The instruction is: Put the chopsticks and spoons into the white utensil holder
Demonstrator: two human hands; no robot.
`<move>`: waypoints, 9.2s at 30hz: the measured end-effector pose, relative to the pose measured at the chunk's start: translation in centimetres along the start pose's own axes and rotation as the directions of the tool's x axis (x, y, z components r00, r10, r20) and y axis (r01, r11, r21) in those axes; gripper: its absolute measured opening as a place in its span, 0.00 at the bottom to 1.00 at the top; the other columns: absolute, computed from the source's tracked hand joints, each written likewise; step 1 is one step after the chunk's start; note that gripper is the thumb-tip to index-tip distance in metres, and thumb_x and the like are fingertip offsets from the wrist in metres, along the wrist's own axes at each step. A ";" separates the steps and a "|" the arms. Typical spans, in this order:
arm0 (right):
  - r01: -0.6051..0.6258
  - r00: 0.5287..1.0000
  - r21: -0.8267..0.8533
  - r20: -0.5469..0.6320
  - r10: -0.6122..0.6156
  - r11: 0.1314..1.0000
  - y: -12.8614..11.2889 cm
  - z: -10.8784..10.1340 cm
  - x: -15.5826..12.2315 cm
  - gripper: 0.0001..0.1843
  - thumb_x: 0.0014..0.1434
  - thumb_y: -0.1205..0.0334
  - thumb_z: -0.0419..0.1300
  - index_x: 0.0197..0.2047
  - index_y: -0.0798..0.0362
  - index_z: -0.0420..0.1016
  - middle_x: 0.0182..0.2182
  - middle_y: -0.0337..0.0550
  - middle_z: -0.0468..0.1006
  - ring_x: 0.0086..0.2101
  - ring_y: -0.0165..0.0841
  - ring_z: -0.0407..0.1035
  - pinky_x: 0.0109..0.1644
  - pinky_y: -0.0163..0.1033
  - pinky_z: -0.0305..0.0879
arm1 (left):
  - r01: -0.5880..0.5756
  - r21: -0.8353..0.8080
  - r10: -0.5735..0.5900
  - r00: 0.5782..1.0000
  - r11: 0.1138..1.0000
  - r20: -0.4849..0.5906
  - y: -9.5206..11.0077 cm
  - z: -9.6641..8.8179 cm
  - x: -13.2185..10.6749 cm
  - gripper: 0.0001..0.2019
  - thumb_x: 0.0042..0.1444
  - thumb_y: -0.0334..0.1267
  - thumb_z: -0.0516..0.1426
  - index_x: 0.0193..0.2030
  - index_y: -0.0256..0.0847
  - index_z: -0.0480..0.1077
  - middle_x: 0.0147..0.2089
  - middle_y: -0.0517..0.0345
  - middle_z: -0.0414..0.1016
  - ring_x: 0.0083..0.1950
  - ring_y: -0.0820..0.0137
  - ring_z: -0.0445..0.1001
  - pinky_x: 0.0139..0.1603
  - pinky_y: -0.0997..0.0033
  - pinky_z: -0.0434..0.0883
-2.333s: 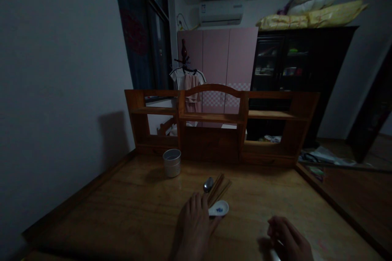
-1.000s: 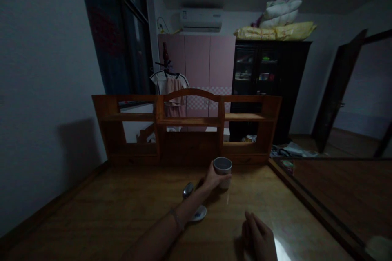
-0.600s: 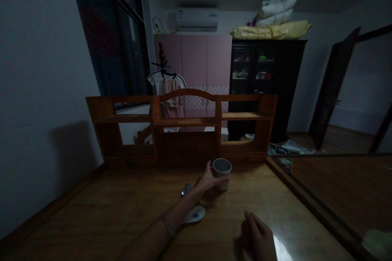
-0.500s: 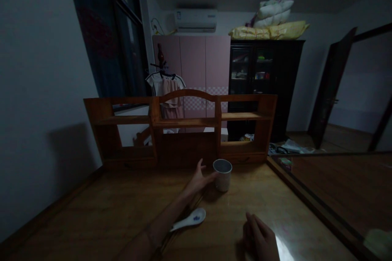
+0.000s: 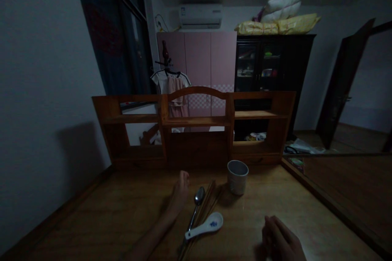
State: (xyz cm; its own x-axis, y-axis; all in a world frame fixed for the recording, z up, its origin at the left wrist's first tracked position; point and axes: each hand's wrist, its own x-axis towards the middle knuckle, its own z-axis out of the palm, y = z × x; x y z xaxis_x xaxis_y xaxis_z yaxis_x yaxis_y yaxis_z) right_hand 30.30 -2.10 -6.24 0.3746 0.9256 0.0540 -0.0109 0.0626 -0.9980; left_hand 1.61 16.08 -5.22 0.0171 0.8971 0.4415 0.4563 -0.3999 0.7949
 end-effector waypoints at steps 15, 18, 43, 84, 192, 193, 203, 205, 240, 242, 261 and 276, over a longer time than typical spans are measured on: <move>0.736 0.676 -0.586 0.662 -0.323 0.339 -2.2 9.9 8.4 0.11 0.62 0.72 0.50 0.43 0.52 0.71 0.35 0.44 0.79 0.32 0.35 0.73 0.32 0.34 0.56 | -0.418 0.280 0.281 0.863 0.864 0.420 3.2 0.0 -2.9 0.08 0.57 0.30 0.53 0.41 0.44 0.69 0.46 0.56 0.68 0.51 0.65 0.63 0.61 0.61 0.60; 0.688 0.719 -0.586 0.632 -0.289 0.428 -0.7 9.4 8.4 0.11 0.63 0.71 0.49 0.42 0.52 0.71 0.36 0.43 0.79 0.34 0.34 0.74 0.35 0.32 0.60 | -0.407 0.339 0.245 0.869 0.848 0.430 2.8 0.2 -3.1 0.07 0.58 0.40 0.56 0.42 0.43 0.68 0.48 0.54 0.67 0.53 0.61 0.63 0.61 0.57 0.60; 0.653 0.730 -0.597 0.661 -0.174 0.466 -0.9 9.3 8.2 0.12 0.64 0.67 0.53 0.46 0.49 0.76 0.40 0.44 0.75 0.37 0.34 0.72 0.40 0.33 0.62 | -0.434 0.316 0.267 0.850 0.844 0.454 1.6 0.9 -2.9 0.09 0.59 0.36 0.55 0.27 0.39 0.66 0.38 0.56 0.68 0.46 0.64 0.64 0.48 0.63 0.63; 0.633 0.748 -0.508 0.597 -0.291 0.584 -0.9 8.6 8.7 0.09 0.60 0.73 0.50 0.33 0.53 0.69 0.32 0.41 0.76 0.32 0.33 0.70 0.33 0.34 0.56 | -0.417 0.347 0.221 0.847 0.840 0.483 1.4 0.5 -3.0 0.14 0.56 0.48 0.59 0.27 0.40 0.67 0.39 0.55 0.68 0.45 0.63 0.64 0.48 0.62 0.63; 0.829 0.222 -0.403 0.873 -0.434 -0.388 -17.7 12.7 6.9 0.10 0.63 0.75 0.55 0.47 0.58 0.67 0.53 0.56 0.67 0.47 0.44 0.66 0.50 0.48 0.68 | -0.052 -0.427 0.247 0.875 0.903 0.416 10.2 -2.1 -1.4 0.16 0.63 0.48 0.51 0.43 0.37 0.72 0.35 0.57 0.75 0.35 0.69 0.70 0.35 0.74 0.64; 0.836 0.205 -0.396 0.868 -0.453 -0.381 -17.9 12.4 6.8 0.10 0.63 0.75 0.54 0.47 0.58 0.68 0.54 0.57 0.67 0.49 0.45 0.65 0.51 0.49 0.68 | -0.041 -0.467 0.268 0.861 0.884 0.432 10.8 -2.0 -1.3 0.16 0.62 0.47 0.52 0.43 0.37 0.72 0.35 0.56 0.76 0.34 0.70 0.70 0.35 0.74 0.64; 0.857 0.454 -0.421 0.343 -0.822 0.298 -14.9 9.5 4.4 0.28 0.67 0.66 0.49 0.69 0.52 0.51 0.59 0.54 0.65 0.51 0.39 0.68 0.51 0.44 0.70 | 0.012 -0.571 0.332 0.803 0.821 0.494 11.6 3.2 -1.6 0.18 0.58 0.50 0.56 0.42 0.34 0.74 0.36 0.54 0.76 0.36 0.68 0.72 0.37 0.73 0.68; 0.771 0.618 -0.381 0.251 -0.745 0.511 -14.2 8.6 4.3 0.26 0.65 0.61 0.54 0.65 0.52 0.58 0.51 0.51 0.73 0.40 0.37 0.73 0.43 0.40 0.72 | 0.031 -0.529 0.327 0.755 0.848 0.568 11.2 4.0 -2.2 0.19 0.58 0.51 0.57 0.40 0.34 0.75 0.34 0.53 0.76 0.34 0.68 0.73 0.36 0.73 0.69; 0.651 0.719 -0.309 0.544 -0.433 0.693 -13.5 5.0 4.7 0.16 0.65 0.53 0.57 0.32 0.55 0.75 0.25 0.40 0.73 0.26 0.31 0.69 0.27 0.31 0.63 | -0.033 -0.437 0.326 0.716 0.899 0.617 8.9 3.7 -2.2 0.14 0.52 0.46 0.62 0.38 0.38 0.79 0.39 0.54 0.78 0.41 0.65 0.74 0.41 0.72 0.68; 0.649 0.717 -0.308 0.553 -0.424 0.696 -13.5 5.1 4.6 0.15 0.65 0.53 0.56 0.33 0.55 0.75 0.25 0.40 0.74 0.26 0.31 0.70 0.28 0.31 0.64 | -0.105 -0.331 0.277 0.800 0.938 0.532 8.0 2.8 -0.6 0.13 0.55 0.45 0.59 0.38 0.37 0.78 0.37 0.54 0.78 0.40 0.66 0.74 0.41 0.72 0.68; 0.639 0.740 -0.303 0.493 -0.457 0.707 -12.8 4.4 4.9 0.14 0.65 0.56 0.57 0.30 0.55 0.73 0.23 0.38 0.71 0.25 0.32 0.68 0.26 0.31 0.59 | -0.187 0.455 -0.026 0.906 0.871 0.422 1.0 5.3 2.6 0.13 0.49 0.48 0.61 0.31 0.38 0.73 0.39 0.51 0.73 0.45 0.61 0.68 0.43 0.68 0.62; 0.633 0.745 -0.287 0.478 -0.465 0.719 -12.8 4.6 5.1 0.14 0.64 0.55 0.58 0.30 0.54 0.74 0.23 0.39 0.71 0.24 0.32 0.67 0.26 0.32 0.59 | -0.034 0.321 -0.089 0.928 0.946 0.361 -0.8 5.2 3.0 0.17 0.46 0.37 0.64 0.42 0.40 0.66 0.39 0.59 0.73 0.37 0.70 0.72 0.33 0.76 0.63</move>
State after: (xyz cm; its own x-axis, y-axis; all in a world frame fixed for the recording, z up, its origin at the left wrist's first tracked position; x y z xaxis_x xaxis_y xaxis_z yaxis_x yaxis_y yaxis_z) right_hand 28.11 3.54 6.94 -0.1589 0.8389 0.5205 0.4956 0.5238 -0.6928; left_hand 5.96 20.06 -6.72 0.2964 0.9361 0.1892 0.7171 -0.3490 0.6034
